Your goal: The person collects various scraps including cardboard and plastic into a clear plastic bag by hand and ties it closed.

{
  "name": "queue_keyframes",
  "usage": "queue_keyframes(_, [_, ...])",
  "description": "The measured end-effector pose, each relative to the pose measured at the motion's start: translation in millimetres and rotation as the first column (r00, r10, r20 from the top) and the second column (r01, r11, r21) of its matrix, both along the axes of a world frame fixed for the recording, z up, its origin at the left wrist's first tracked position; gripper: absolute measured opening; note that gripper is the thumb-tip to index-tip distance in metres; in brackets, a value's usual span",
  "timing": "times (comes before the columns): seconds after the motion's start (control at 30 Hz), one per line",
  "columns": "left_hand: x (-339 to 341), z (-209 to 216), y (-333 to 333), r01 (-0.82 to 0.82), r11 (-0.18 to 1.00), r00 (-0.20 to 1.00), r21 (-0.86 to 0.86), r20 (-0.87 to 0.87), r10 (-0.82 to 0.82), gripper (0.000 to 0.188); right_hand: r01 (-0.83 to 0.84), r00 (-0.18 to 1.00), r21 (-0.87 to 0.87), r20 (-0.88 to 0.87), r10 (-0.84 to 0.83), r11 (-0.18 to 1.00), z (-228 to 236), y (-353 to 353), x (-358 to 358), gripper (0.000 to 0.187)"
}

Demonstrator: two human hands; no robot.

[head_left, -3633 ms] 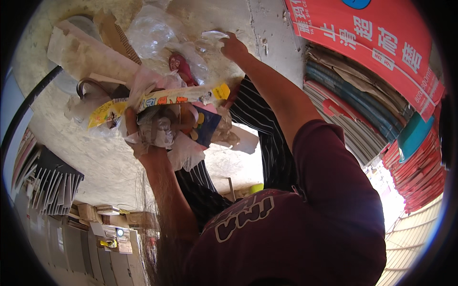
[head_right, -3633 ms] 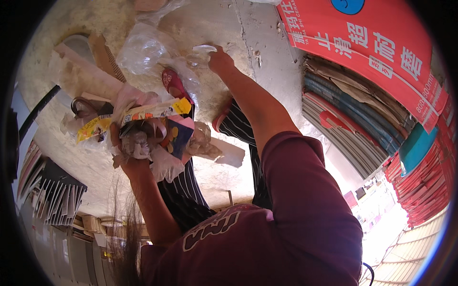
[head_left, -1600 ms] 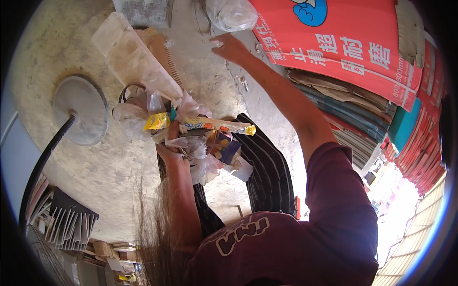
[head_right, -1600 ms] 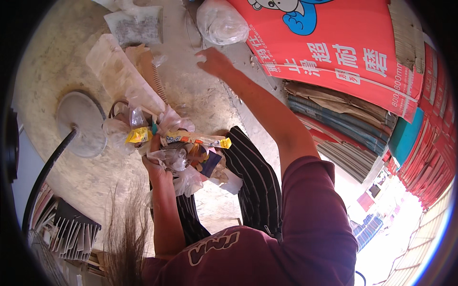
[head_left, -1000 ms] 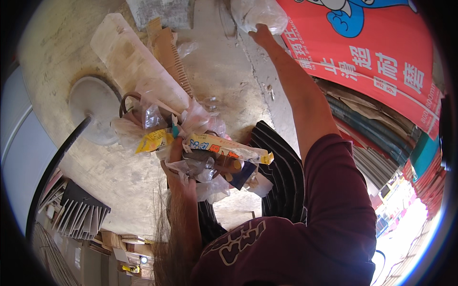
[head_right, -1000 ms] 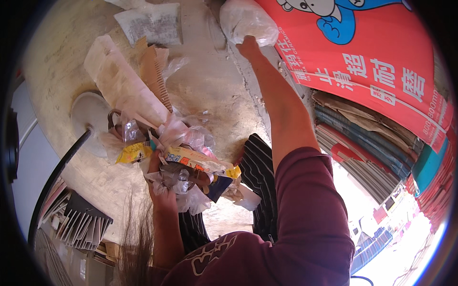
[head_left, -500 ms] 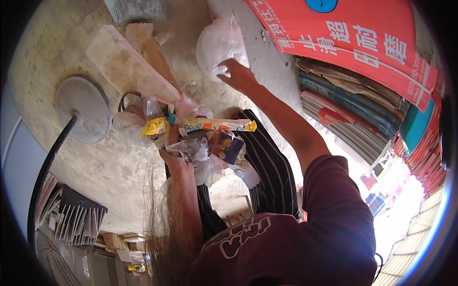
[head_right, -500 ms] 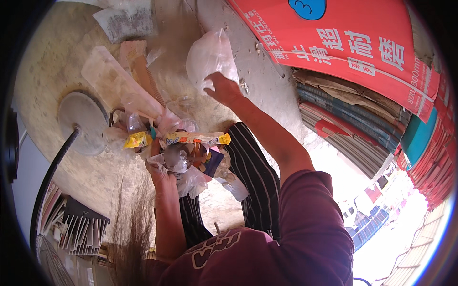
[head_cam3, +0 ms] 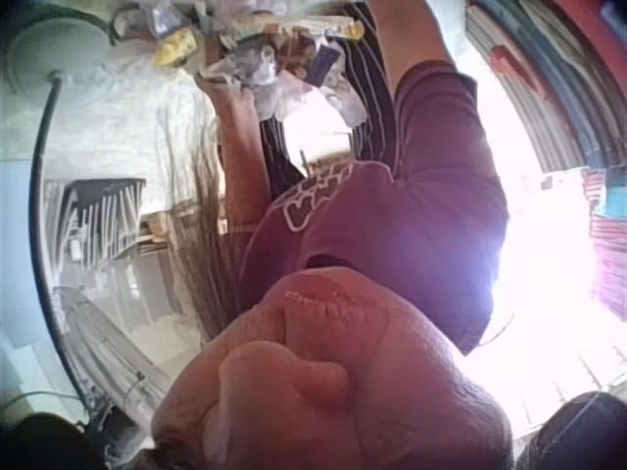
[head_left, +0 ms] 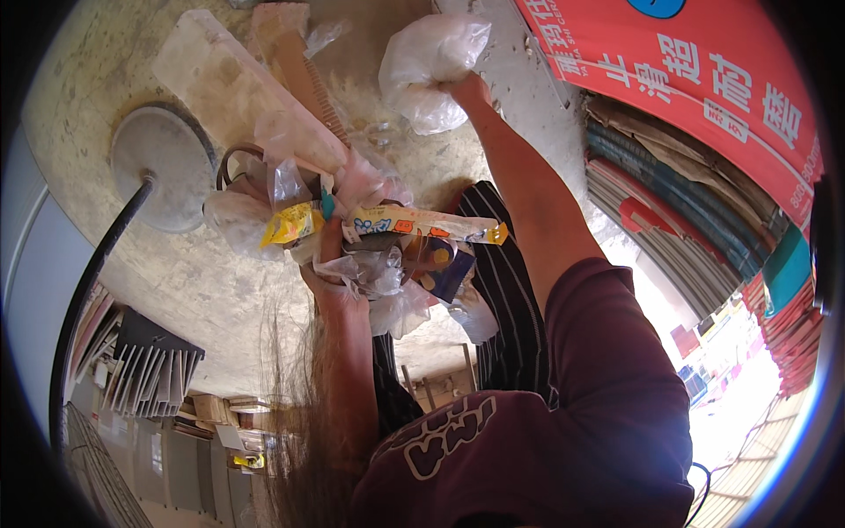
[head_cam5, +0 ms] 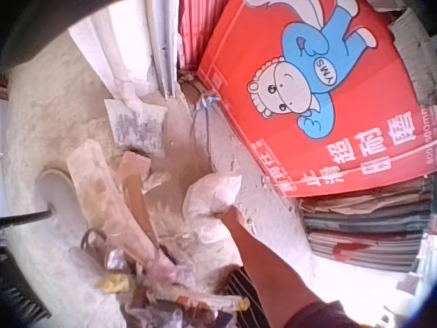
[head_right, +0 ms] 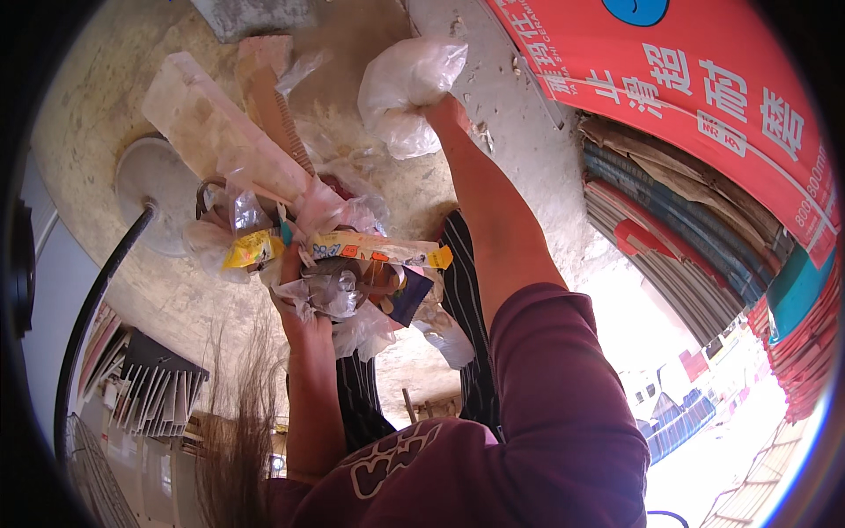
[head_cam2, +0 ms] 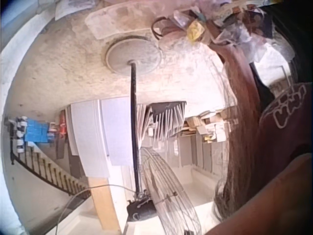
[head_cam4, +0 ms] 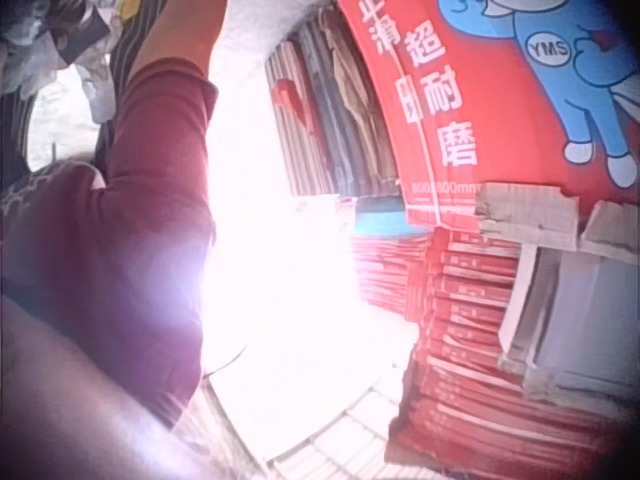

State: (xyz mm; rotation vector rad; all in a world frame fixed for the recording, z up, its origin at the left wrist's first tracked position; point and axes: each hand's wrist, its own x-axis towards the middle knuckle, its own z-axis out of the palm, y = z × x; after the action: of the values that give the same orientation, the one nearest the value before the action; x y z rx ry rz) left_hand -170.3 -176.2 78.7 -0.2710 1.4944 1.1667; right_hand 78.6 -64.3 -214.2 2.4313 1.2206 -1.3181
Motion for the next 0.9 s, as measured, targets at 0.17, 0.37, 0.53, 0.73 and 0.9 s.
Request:
queue_keyframes(0.17, [14,-4,5,0.022,1.0,1.0,0.003,-0.018,-0.022,0.044,0.249,0.915,0.081,-0.346,-0.207,0.965,1,-11,33,0.041])
queue_keyframes(0.37, [26,-10,3,-0.002,1.0,0.997,0.019,-0.071,0.003,0.046,0.324,0.819,0.08,-0.522,-0.237,0.942,137,17,50,0.029])
queue_keyframes(0.53, [31,-34,-5,0.049,0.996,0.981,0.075,-0.191,-0.034,0.046,0.042,0.842,0.258,-0.529,0.105,0.965,266,37,37,0.033])
queue_keyframes(0.73, [37,-55,-25,0.192,0.973,0.916,0.126,-0.38,-0.131,0.041,-0.524,0.793,0.245,-0.21,0.572,0.816,326,3,-49,0.053])
queue_keyframes(0.9, [41,-55,-23,0.134,0.984,0.946,0.12,-0.312,-0.091,0.037,-0.532,0.769,0.173,-0.311,0.559,0.829,330,-30,-58,0.057])
